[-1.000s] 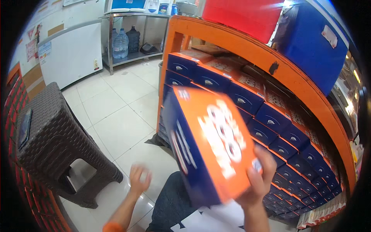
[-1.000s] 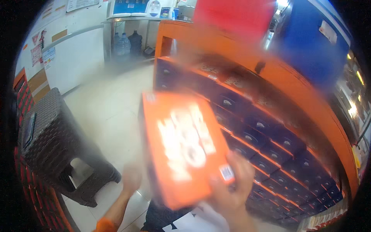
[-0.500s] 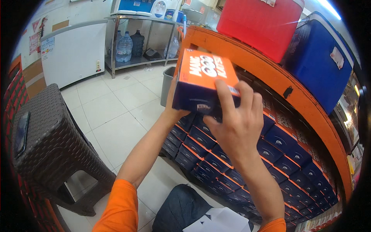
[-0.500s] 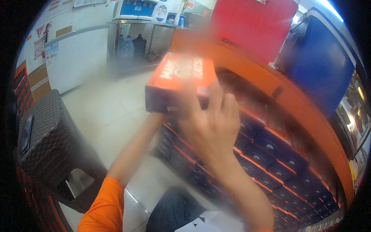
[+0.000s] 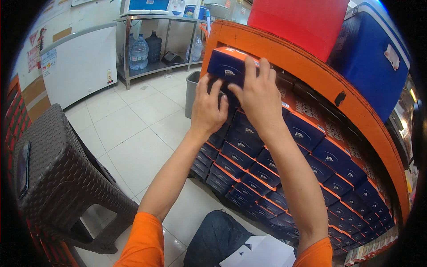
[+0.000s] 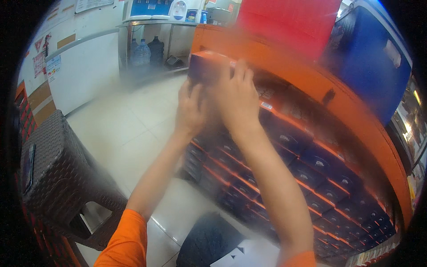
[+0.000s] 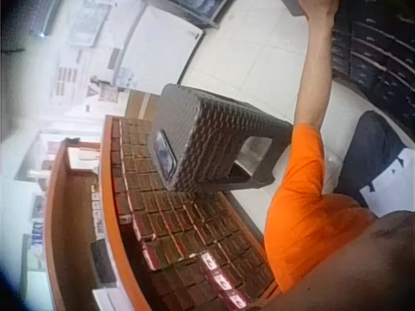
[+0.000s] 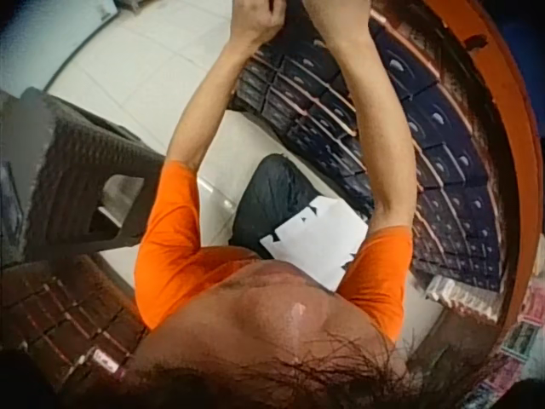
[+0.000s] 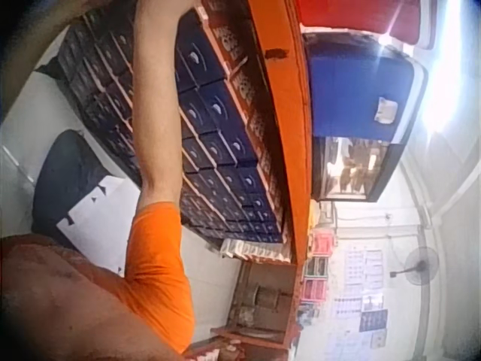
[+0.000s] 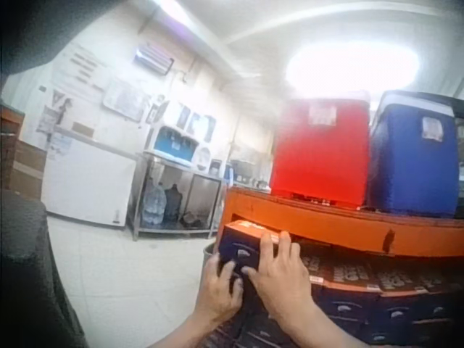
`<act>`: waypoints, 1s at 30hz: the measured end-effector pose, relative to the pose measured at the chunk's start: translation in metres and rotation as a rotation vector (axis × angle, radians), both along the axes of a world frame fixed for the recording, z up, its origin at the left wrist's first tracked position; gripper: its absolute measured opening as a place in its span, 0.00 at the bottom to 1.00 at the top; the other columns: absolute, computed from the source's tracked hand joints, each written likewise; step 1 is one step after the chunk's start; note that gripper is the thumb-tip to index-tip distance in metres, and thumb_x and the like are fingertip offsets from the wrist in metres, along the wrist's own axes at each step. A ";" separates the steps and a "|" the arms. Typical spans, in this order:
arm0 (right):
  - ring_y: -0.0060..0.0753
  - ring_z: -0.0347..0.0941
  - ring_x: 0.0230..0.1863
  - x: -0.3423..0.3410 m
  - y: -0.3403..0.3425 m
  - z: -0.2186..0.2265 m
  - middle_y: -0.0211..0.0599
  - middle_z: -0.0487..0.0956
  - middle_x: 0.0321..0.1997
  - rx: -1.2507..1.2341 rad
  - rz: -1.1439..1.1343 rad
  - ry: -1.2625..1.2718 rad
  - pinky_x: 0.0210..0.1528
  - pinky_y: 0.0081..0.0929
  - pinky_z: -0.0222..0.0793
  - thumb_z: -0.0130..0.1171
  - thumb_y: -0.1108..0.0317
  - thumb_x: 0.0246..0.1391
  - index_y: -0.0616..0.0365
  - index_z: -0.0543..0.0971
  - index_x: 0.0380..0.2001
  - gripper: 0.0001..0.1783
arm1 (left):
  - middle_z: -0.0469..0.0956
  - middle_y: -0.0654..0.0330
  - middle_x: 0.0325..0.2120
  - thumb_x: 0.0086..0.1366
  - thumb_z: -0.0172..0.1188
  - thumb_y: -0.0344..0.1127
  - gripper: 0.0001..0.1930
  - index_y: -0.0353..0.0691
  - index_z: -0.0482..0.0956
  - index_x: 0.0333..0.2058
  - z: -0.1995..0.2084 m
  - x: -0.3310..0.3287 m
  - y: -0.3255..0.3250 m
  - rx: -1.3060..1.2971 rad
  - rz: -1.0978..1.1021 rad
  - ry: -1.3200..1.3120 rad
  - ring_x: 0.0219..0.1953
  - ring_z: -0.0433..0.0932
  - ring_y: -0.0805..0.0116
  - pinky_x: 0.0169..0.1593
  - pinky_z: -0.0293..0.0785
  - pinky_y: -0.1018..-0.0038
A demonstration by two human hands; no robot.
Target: Folding and assembling cardboard food boxes while kneeling in a storage area.
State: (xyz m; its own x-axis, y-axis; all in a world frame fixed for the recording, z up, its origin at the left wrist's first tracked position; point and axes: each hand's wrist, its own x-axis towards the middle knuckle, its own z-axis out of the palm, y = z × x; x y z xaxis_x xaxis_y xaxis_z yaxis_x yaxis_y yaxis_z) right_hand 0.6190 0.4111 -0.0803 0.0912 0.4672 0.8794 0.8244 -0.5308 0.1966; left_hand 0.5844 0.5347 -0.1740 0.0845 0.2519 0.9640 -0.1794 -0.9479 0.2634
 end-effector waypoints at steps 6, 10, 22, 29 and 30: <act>0.54 0.69 0.50 0.005 0.006 0.002 0.54 0.65 0.53 0.032 0.097 -0.014 0.46 0.42 0.73 0.66 0.67 0.47 0.60 0.67 0.52 0.29 | 0.65 0.41 0.52 0.58 0.54 0.31 0.24 0.32 0.67 0.54 -0.003 -0.002 -0.002 -0.034 -0.057 -0.040 0.56 0.65 0.43 0.60 0.61 0.58; 0.54 0.71 0.49 0.006 0.007 0.005 0.54 0.66 0.51 0.080 0.090 -0.032 0.43 0.41 0.74 0.66 0.67 0.47 0.60 0.68 0.49 0.27 | 0.65 0.41 0.54 0.59 0.54 0.30 0.26 0.29 0.63 0.56 0.006 0.001 0.001 -0.180 -0.200 -0.125 0.58 0.64 0.44 0.62 0.59 0.59; 0.59 0.74 0.45 0.007 -0.014 0.005 0.53 0.64 0.54 0.027 0.224 0.112 0.43 0.44 0.74 0.59 0.72 0.52 0.61 0.68 0.50 0.22 | 0.63 0.37 0.59 0.62 0.50 0.32 0.29 0.25 0.59 0.60 0.023 0.013 0.012 -0.154 -0.161 -0.004 0.62 0.61 0.43 0.66 0.55 0.61; 0.38 0.74 0.48 -0.049 -0.196 -0.050 0.46 0.77 0.47 0.139 0.129 0.216 0.53 0.29 0.67 0.56 0.78 0.53 0.65 0.76 0.43 0.12 | 0.73 0.46 0.46 0.63 0.50 0.28 0.20 0.29 0.68 0.53 -0.034 -0.052 -0.077 -0.343 -0.290 0.000 0.51 0.72 0.54 0.56 0.66 0.65; 0.43 0.75 0.48 -0.063 -0.248 -0.082 0.46 0.78 0.44 0.206 0.071 0.344 0.53 0.35 0.67 0.61 0.76 0.50 0.65 0.76 0.40 0.13 | 0.75 0.50 0.39 0.61 0.53 0.28 0.16 0.31 0.72 0.48 -0.064 -0.069 -0.116 -0.447 -0.530 0.094 0.46 0.74 0.55 0.51 0.69 0.66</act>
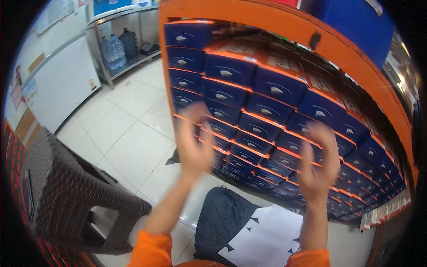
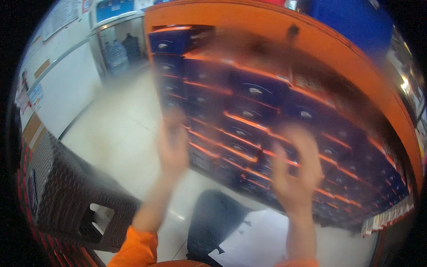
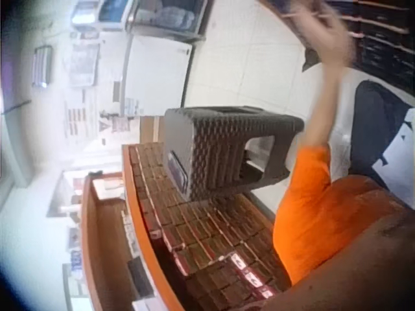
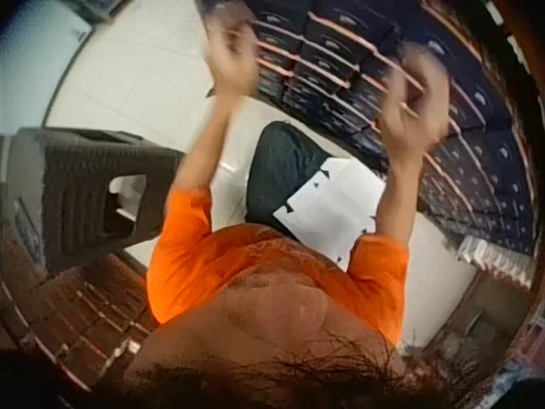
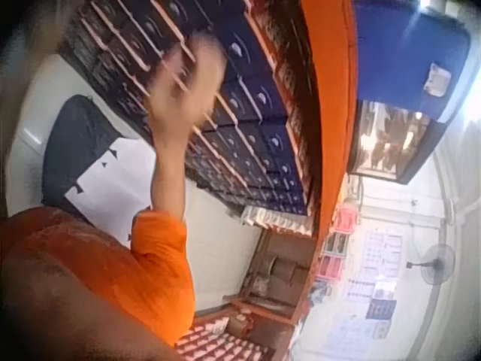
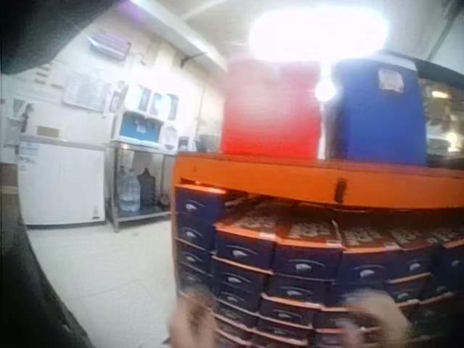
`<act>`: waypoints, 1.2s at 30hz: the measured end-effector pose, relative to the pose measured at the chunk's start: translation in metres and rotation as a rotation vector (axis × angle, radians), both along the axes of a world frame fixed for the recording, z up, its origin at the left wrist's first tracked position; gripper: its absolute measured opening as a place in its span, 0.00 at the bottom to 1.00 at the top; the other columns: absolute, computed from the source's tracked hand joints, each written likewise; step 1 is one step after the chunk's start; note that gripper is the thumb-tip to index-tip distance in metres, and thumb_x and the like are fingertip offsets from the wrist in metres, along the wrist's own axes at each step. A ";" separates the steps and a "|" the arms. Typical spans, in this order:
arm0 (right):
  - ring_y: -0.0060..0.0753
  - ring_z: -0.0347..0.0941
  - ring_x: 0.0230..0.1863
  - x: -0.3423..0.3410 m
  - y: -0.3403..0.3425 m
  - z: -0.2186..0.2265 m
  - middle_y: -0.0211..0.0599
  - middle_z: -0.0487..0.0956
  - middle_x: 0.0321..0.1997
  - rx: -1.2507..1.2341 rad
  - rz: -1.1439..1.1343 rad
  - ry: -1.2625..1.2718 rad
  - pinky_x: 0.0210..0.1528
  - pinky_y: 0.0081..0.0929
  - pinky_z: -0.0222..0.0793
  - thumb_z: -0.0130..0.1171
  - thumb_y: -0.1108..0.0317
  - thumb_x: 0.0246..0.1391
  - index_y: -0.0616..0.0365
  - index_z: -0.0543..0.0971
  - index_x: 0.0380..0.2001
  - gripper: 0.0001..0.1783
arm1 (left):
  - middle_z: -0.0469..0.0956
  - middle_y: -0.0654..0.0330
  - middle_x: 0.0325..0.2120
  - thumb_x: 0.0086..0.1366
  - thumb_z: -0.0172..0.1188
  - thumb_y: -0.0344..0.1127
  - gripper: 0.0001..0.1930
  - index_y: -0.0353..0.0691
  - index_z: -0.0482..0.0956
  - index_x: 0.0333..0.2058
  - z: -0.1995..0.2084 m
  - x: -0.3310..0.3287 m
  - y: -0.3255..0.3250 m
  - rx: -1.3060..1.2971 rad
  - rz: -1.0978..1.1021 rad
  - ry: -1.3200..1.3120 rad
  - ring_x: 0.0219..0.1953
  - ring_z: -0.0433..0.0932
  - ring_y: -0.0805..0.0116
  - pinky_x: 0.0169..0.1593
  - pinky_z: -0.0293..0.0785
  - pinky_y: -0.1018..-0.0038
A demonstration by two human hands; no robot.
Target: Folding and assembling cardboard food boxes while kneeling in a storage area.
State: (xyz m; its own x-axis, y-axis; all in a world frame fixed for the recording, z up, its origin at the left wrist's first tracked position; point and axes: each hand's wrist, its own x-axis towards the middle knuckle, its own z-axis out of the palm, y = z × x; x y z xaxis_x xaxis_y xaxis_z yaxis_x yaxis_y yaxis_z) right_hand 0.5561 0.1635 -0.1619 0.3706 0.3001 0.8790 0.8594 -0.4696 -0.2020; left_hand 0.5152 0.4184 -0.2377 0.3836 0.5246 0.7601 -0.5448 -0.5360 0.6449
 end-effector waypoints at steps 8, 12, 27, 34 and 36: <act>0.30 0.73 0.44 -0.235 -0.292 -0.273 0.38 0.77 0.42 0.859 -0.782 1.693 0.50 0.28 0.68 0.43 0.52 0.66 0.64 0.72 0.50 0.25 | 0.67 0.45 0.49 0.56 0.65 0.51 0.36 0.36 0.60 0.56 -0.212 -0.126 -0.346 0.112 -1.061 1.006 0.51 0.71 0.49 0.50 0.70 0.56; 0.37 0.69 0.55 -0.311 -0.292 -0.328 0.42 0.75 0.52 1.361 -0.091 1.614 0.59 0.35 0.61 0.40 0.42 0.65 0.66 0.69 0.56 0.35 | 0.62 0.39 0.55 0.47 0.71 0.53 0.50 0.32 0.53 0.61 -0.226 -0.144 -0.393 0.437 -1.046 1.097 0.58 0.63 0.43 0.57 0.64 0.53; 0.24 0.72 0.29 -0.276 -0.265 -0.269 0.33 0.72 0.26 0.559 -0.662 1.318 0.33 0.20 0.68 0.68 0.74 0.46 0.61 0.67 0.53 0.31 | 0.75 0.62 0.27 0.68 0.48 0.32 0.10 0.33 0.74 0.31 -0.155 -0.144 -0.318 -0.385 -1.115 1.328 0.33 0.73 0.73 0.38 0.70 0.76; 0.40 0.78 0.37 -0.302 -0.253 -0.218 0.45 0.80 0.37 0.056 -0.168 0.521 0.33 0.25 0.74 0.69 0.77 0.36 0.64 0.81 0.31 0.14 | 0.74 0.59 0.35 0.66 0.50 0.26 0.05 0.33 0.70 0.39 -0.144 -0.152 -0.331 -0.173 -1.192 0.957 0.34 0.72 0.76 0.41 0.70 0.78; 0.38 0.79 0.33 -0.299 -0.254 -0.214 0.43 0.80 0.35 0.110 -0.536 0.701 0.31 0.27 0.75 0.68 0.79 0.36 0.64 0.82 0.32 0.14 | 0.74 0.57 0.35 0.63 0.54 0.22 0.10 0.32 0.67 0.43 -0.147 -0.150 -0.338 -0.245 -1.353 0.985 0.36 0.74 0.77 0.38 0.74 0.80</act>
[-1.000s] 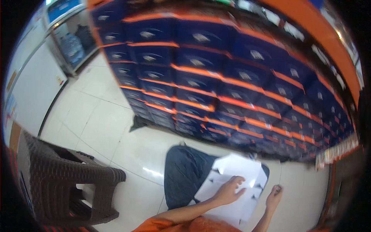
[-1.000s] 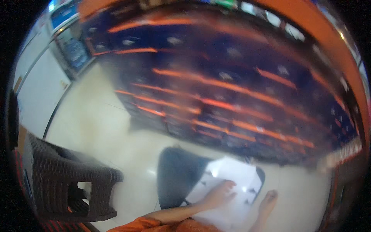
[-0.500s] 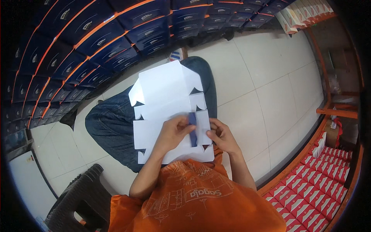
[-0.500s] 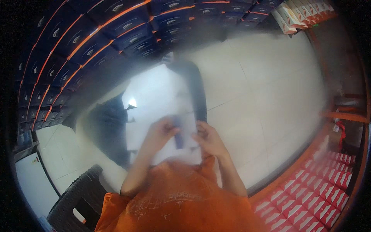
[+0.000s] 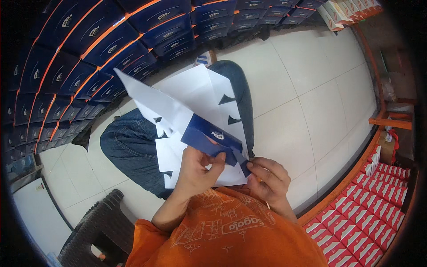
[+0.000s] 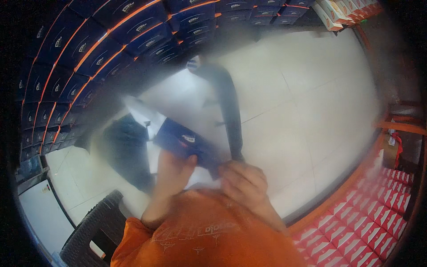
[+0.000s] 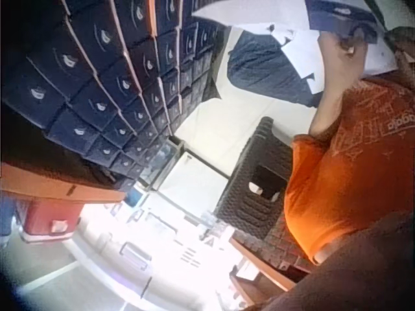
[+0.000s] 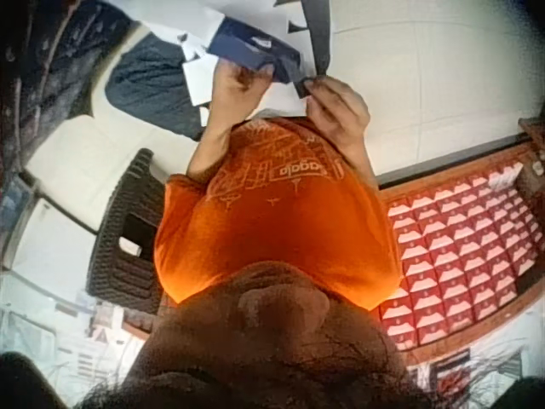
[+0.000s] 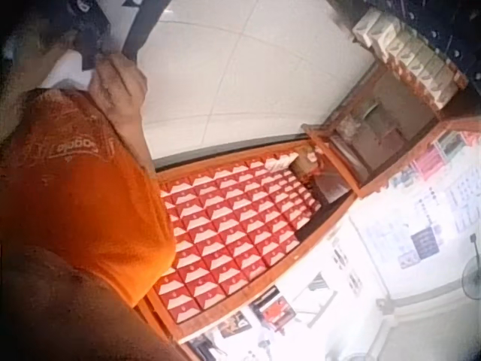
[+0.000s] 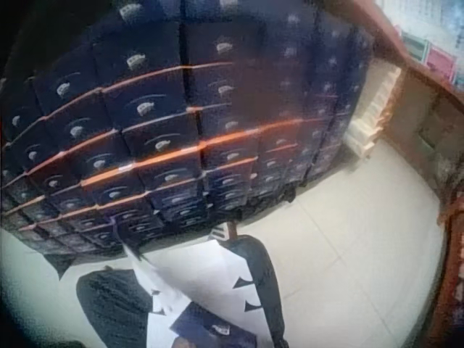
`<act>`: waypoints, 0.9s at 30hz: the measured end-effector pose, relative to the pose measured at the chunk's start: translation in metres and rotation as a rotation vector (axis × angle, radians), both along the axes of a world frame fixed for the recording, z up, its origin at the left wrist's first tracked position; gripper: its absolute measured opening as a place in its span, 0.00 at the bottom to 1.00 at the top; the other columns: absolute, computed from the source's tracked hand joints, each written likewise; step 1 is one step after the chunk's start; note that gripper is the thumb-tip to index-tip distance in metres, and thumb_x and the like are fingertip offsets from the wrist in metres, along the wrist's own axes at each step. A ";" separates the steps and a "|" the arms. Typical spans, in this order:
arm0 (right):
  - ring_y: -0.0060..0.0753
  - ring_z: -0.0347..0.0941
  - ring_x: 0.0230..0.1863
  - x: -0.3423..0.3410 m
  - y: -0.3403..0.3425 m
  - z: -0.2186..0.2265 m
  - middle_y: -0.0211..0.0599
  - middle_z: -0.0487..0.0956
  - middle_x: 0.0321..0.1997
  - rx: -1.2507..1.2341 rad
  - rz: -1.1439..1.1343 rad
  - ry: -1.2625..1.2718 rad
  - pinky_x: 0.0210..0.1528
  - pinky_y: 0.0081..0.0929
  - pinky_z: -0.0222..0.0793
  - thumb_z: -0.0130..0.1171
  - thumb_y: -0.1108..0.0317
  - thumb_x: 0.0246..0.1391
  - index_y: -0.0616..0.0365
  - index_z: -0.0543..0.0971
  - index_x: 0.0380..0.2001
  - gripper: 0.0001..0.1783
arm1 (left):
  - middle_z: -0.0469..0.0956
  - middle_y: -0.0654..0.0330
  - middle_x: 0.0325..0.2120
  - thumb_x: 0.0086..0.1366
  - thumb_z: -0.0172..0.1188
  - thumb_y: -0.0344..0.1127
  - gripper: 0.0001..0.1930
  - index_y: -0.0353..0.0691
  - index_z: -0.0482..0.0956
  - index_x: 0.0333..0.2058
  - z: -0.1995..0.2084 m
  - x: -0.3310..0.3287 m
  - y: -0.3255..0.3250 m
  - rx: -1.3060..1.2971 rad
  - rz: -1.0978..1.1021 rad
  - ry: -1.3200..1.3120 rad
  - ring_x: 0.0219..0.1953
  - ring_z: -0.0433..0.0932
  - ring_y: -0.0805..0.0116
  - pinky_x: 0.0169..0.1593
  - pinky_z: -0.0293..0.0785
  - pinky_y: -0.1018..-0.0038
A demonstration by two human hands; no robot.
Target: Folding and assembling cardboard food boxes while kneeling in a storage area.
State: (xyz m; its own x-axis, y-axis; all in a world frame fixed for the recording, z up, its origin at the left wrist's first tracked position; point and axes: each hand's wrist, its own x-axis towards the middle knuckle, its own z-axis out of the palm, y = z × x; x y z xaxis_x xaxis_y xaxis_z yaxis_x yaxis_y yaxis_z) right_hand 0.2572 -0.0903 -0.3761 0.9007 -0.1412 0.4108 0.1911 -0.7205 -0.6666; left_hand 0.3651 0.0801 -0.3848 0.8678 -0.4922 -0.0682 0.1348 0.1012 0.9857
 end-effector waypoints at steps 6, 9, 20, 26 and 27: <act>0.31 0.78 0.34 0.024 0.004 0.006 0.43 0.79 0.38 -0.014 -0.008 0.063 0.30 0.24 0.74 0.66 0.81 0.41 0.64 0.80 0.33 0.12 | 0.80 0.46 0.30 0.58 0.60 0.24 0.21 0.30 0.60 0.46 0.003 -0.005 -0.016 0.405 -0.153 -0.424 0.28 0.83 0.52 0.28 0.78 0.68; 0.23 0.75 0.36 0.034 0.013 0.009 0.41 0.78 0.39 0.469 -0.125 0.321 0.34 0.21 0.71 0.69 0.80 0.41 0.63 0.75 0.32 0.14 | 0.79 0.48 0.28 0.58 0.61 0.29 0.21 0.29 0.63 0.47 0.013 -0.002 -0.006 0.407 -0.123 -0.160 0.28 0.80 0.44 0.28 0.75 0.61; 0.16 0.61 0.16 0.140 0.071 0.039 0.26 0.65 0.13 0.326 0.601 0.372 0.20 0.15 0.57 0.71 0.67 0.44 0.60 0.80 0.40 0.19 | 0.70 0.60 0.09 0.58 0.61 0.28 0.10 0.34 0.77 0.18 0.053 0.007 0.123 0.397 0.200 -0.045 0.13 0.68 0.76 0.20 0.63 0.77; 0.20 0.68 0.21 0.132 0.085 0.036 0.30 0.72 0.18 0.212 0.378 0.622 0.22 0.20 0.63 0.76 0.62 0.36 0.55 0.79 0.42 0.26 | 0.66 0.64 0.10 0.58 0.61 0.29 0.11 0.34 0.75 0.18 0.027 0.008 0.138 0.219 0.235 -0.083 0.15 0.62 0.83 0.21 0.60 0.79; 0.23 0.70 0.26 0.131 0.082 0.035 0.31 0.74 0.24 0.056 0.569 0.525 0.26 0.22 0.65 0.77 0.60 0.34 0.56 0.79 0.43 0.30 | 0.66 0.64 0.10 0.58 0.60 0.29 0.11 0.34 0.75 0.19 0.029 0.012 0.139 0.243 0.210 -0.107 0.15 0.62 0.83 0.21 0.60 0.80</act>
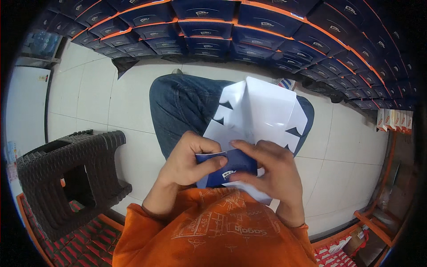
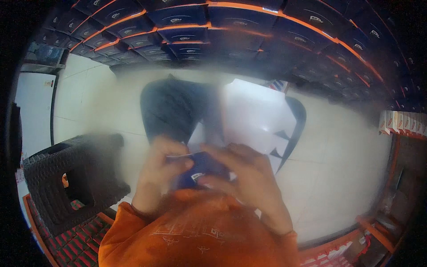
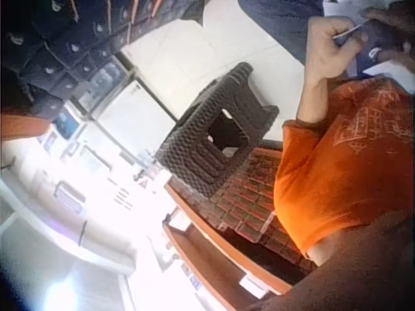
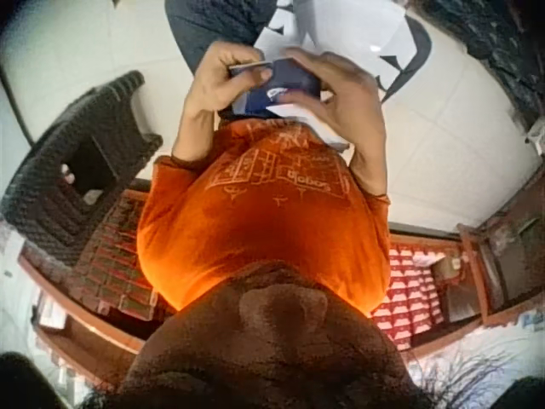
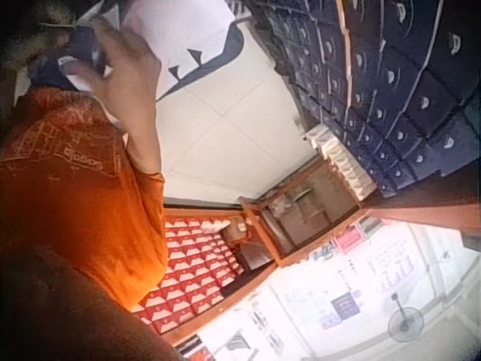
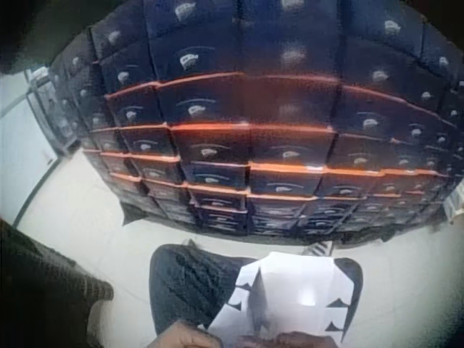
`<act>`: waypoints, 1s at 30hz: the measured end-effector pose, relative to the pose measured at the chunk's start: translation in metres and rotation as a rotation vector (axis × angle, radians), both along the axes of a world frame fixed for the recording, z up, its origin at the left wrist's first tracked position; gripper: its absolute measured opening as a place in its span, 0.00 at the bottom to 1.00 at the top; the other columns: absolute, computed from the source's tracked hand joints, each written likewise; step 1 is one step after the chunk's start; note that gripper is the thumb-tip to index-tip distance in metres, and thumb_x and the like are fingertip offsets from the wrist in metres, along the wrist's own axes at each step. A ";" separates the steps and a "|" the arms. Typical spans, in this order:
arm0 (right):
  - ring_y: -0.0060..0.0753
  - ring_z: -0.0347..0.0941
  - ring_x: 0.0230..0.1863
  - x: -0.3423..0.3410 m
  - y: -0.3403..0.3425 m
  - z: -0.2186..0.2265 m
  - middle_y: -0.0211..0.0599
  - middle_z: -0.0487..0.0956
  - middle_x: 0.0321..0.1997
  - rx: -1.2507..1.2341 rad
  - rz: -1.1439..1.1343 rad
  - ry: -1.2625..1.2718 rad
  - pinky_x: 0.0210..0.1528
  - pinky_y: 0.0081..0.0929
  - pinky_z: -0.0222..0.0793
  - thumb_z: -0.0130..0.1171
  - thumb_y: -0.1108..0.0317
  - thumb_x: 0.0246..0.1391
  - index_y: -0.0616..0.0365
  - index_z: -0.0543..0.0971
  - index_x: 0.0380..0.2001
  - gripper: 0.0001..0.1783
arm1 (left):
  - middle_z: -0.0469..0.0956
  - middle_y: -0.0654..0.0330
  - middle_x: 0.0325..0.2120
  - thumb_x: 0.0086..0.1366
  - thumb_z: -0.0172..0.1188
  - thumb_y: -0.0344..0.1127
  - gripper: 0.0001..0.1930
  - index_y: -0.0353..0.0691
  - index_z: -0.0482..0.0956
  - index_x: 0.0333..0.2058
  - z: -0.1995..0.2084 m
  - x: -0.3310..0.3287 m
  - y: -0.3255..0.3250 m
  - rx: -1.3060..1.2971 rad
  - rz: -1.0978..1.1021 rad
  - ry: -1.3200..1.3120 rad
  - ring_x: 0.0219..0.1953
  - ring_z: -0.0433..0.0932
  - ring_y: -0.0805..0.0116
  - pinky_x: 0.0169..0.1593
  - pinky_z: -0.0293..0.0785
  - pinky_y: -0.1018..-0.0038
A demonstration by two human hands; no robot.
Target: Folding and assembling cardboard food boxes while kneeling in a storage area.
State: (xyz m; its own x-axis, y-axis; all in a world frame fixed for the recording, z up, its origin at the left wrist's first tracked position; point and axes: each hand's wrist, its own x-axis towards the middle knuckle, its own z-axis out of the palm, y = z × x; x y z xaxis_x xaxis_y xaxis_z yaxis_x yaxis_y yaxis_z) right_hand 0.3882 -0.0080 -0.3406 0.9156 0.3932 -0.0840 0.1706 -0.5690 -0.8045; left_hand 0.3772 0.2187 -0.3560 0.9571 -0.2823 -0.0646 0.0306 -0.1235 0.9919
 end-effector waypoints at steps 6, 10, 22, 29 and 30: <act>0.48 0.70 0.51 0.038 -0.038 0.032 0.45 0.74 0.50 -0.127 -0.043 -0.011 0.52 0.37 0.68 0.76 0.66 0.22 0.51 0.73 0.56 0.47 | 0.81 0.52 0.26 0.54 0.68 0.29 0.12 0.32 0.78 0.36 0.035 0.046 0.032 0.023 -0.478 -0.131 0.29 0.82 0.63 0.32 0.75 0.74; 0.48 0.62 0.62 0.040 -0.025 0.046 0.42 0.69 0.56 -0.385 0.003 -0.338 0.64 0.53 0.54 0.79 0.54 0.19 0.57 0.73 0.56 0.53 | 0.81 0.53 0.24 0.53 0.68 0.29 0.09 0.32 0.80 0.32 0.036 0.041 0.032 0.208 -0.501 -0.128 0.26 0.82 0.62 0.33 0.75 0.75; 0.44 0.63 0.54 0.011 -0.023 0.018 0.37 0.71 0.40 0.203 0.350 -0.205 0.56 0.45 0.55 0.67 0.66 0.45 0.54 0.77 0.27 0.09 | 0.80 0.62 0.26 0.53 0.66 0.26 0.07 0.27 0.81 0.30 -0.044 0.011 0.004 -0.184 -0.235 0.503 0.30 0.75 0.77 0.34 0.72 0.78; 0.39 0.68 0.48 -0.003 -0.005 -0.012 0.35 0.76 0.35 0.008 0.161 -0.300 0.52 0.41 0.54 0.63 0.59 0.48 0.48 0.77 0.43 0.18 | 0.73 0.63 0.22 0.57 0.63 0.23 0.08 0.34 0.71 0.25 -0.046 0.008 0.012 -0.003 -0.255 0.349 0.22 0.69 0.72 0.30 0.69 0.76; 0.39 0.68 0.46 -0.003 -0.003 -0.013 0.34 0.76 0.32 0.050 0.242 -0.223 0.53 0.41 0.54 0.63 0.60 0.48 0.49 0.77 0.45 0.19 | 0.77 0.58 0.30 0.50 0.69 0.19 0.14 0.35 0.75 0.34 -0.042 0.011 0.009 -0.057 -0.414 0.420 0.29 0.74 0.70 0.37 0.73 0.76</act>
